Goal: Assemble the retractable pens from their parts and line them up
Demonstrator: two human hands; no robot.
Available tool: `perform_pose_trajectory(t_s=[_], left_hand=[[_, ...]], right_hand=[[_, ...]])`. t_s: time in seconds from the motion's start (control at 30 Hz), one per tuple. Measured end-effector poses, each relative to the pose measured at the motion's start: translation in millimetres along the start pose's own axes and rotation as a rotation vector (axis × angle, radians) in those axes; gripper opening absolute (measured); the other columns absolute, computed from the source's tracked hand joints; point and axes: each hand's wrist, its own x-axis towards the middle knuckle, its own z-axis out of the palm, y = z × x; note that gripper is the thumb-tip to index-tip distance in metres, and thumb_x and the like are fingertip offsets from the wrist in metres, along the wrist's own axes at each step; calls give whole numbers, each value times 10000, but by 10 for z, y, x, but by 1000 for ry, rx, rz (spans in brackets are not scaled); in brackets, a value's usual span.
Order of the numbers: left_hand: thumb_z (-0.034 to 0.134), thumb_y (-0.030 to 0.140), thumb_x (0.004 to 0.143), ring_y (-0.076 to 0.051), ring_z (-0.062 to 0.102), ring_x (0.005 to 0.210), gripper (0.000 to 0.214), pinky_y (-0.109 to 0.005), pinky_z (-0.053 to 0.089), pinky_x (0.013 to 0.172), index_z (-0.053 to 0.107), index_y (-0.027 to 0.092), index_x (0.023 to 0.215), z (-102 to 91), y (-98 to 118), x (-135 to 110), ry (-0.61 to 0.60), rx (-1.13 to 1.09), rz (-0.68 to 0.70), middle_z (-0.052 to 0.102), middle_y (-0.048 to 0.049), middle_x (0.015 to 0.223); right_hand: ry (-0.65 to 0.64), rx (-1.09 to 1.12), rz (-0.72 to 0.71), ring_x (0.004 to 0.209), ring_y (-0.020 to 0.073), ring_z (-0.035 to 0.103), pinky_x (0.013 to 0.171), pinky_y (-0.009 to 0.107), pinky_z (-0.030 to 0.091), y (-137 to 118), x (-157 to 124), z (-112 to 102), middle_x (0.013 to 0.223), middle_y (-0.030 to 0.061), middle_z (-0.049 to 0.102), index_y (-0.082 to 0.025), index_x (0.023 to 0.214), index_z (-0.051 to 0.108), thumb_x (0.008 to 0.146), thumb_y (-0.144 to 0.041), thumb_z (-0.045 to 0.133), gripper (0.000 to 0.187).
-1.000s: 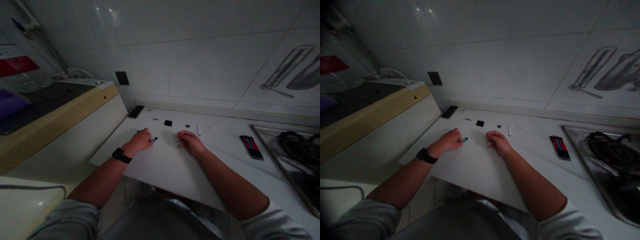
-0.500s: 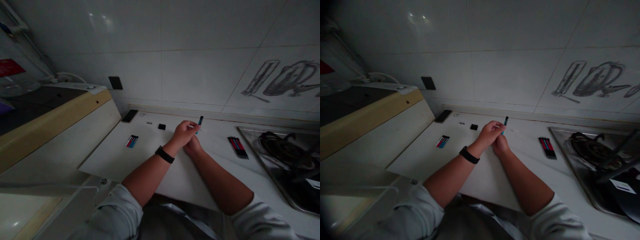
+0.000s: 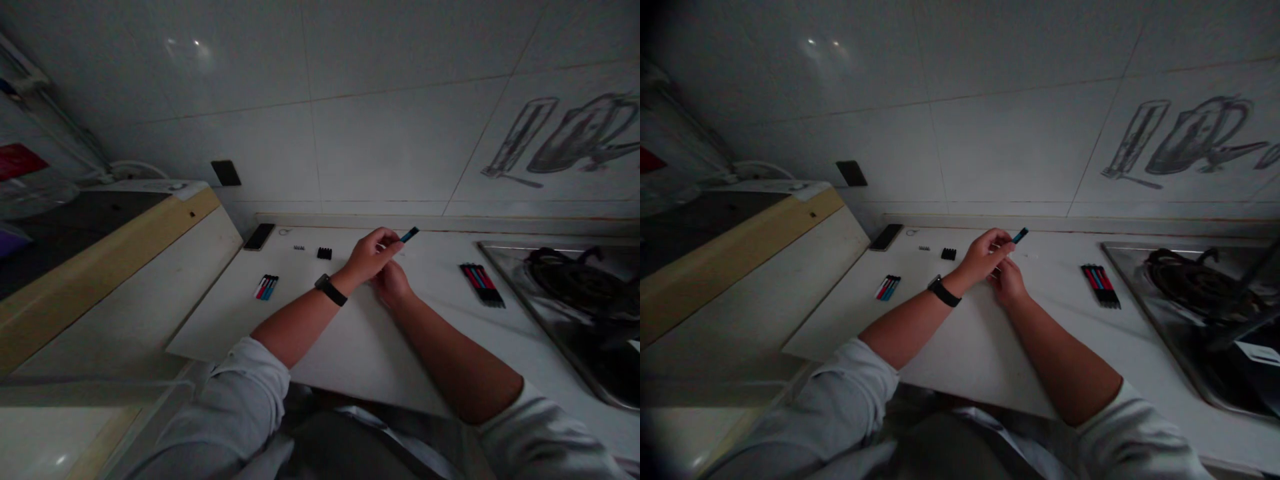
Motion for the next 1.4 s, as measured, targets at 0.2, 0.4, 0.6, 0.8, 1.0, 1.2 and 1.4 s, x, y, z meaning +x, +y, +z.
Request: perform_pose_trajectory(t_s=[0.2, 0.4, 0.6, 0.8, 1.0, 1.2, 1.4], left_hand=[[711, 278, 927, -154, 662, 866, 97, -275, 496, 774, 694, 191, 965, -913, -216, -490, -89, 399, -20, 733, -27, 936], [725, 216, 917, -185, 661, 933, 63, -319, 504, 855, 713, 198, 976, -1232, -277, -750, -152, 579, 38, 729, -38, 974], [747, 233, 898, -203, 669, 947, 123, -337, 516, 888, 725, 212, 1017, -1231, -231, -752, -124, 554, 3, 735, -55, 1014], [774, 270, 855, -199, 679, 921, 204, -340, 550, 892, 733, 218, 1048, -1187, -234, -779, -105, 400, -147, 742, -63, 1025], [765, 348, 837, -168, 675, 872, 215, -282, 560, 782, 706, 186, 963, -1139, -345, -765, -69, 78, -321, 725, -47, 945], [804, 375, 794, -105, 576, 593, 301, -174, 369, 444, 671, 152, 946, -1206, -535, -778, -112, -20, -706, 671, -35, 801], [803, 383, 797, -88, 555, 546, 305, -173, 342, 405, 667, 160, 954, -1209, -504, -773, -133, -16, -677, 651, -20, 791]], right_hand=[[45, -2, -31, 702, 147, 599, 558, 237, 468, -53, -105, -1, 855, 8, 659, -237, 921, 657, 798, -536, 679, 324], [-231, -519, -243, 782, 180, 643, 715, 315, 523, 70, -159, 37, 884, 12, 696, -250, 1065, 698, 864, -561, 656, 372], [-318, -711, -339, 773, 171, 663, 728, 302, 524, 152, -105, -41, 887, 25, 736, -231, 983, 725, 845, -439, 691, 252], [-342, -779, -365, 764, 161, 662, 710, 282, 524, 207, -111, -48, 877, 21, 740, -242, 986, 739, 854, -346, 684, 177], [-404, -925, -462, 808, 169, 670, 742, 289, 517, 146, -197, -10, 935, 44, 743, -240, 1032, 743, 874, -282, 673, 178], [-217, -947, -532, 890, 195, 673, 779, 321, 536, 89, -158, -32, 1001, 78, 730, -240, 1057, 737, 956, -369, 610, 208], [-177, -939, -527, 852, 191, 673, 736, 318, 533, 85, -119, -64, 981, 64, 728, -259, 1022, 736, 947, -347, 589, 187]])
